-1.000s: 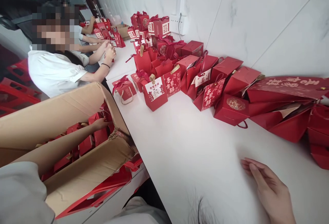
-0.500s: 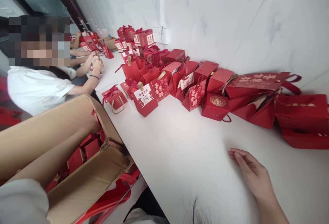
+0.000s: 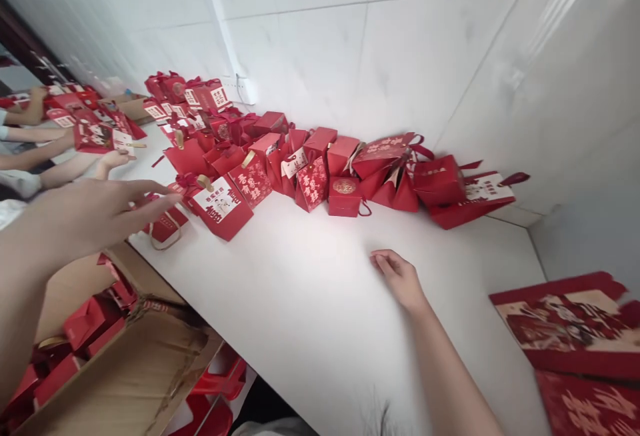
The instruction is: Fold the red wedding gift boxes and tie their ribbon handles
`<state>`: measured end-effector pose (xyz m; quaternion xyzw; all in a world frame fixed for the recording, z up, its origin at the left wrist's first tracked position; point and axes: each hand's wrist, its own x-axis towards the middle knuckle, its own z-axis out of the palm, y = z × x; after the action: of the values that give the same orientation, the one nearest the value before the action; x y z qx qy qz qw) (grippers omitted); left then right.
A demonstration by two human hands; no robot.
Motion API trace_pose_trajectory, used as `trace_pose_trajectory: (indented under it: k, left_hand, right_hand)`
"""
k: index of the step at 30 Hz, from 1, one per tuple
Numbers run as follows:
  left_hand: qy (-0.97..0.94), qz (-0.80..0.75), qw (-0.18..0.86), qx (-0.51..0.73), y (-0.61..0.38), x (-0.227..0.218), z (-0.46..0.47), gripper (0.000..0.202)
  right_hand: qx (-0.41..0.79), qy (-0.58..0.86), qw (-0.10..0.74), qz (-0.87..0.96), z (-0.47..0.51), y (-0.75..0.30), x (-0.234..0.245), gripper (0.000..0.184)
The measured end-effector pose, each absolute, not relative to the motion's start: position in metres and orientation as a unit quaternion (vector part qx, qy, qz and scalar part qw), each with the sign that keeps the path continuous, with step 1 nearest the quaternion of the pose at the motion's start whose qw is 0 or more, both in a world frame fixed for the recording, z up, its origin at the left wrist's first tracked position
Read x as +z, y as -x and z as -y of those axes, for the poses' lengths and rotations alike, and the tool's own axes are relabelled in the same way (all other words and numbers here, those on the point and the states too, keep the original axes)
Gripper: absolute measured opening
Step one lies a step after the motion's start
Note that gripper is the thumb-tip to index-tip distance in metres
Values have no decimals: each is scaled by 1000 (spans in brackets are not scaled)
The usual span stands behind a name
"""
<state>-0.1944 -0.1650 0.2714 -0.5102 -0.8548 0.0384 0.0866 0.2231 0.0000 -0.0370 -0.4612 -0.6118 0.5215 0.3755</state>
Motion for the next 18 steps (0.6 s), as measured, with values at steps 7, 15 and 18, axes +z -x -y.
trace_pose_trajectory:
  k: [7, 15, 18]
  left_hand:
    - [785, 608, -98, 68, 92, 235, 36, 47]
    - [724, 682, -53, -87, 16, 126, -94, 54]
    - [708, 698, -31, -98, 5, 97, -113, 59]
  right_hand:
    - [522, 421, 404, 622, -6, -219, -35, 43]
    - [546, 396, 426, 603, -15, -216, -37, 42]
    - [549, 392, 432, 599, -18, -216, -35, 43]
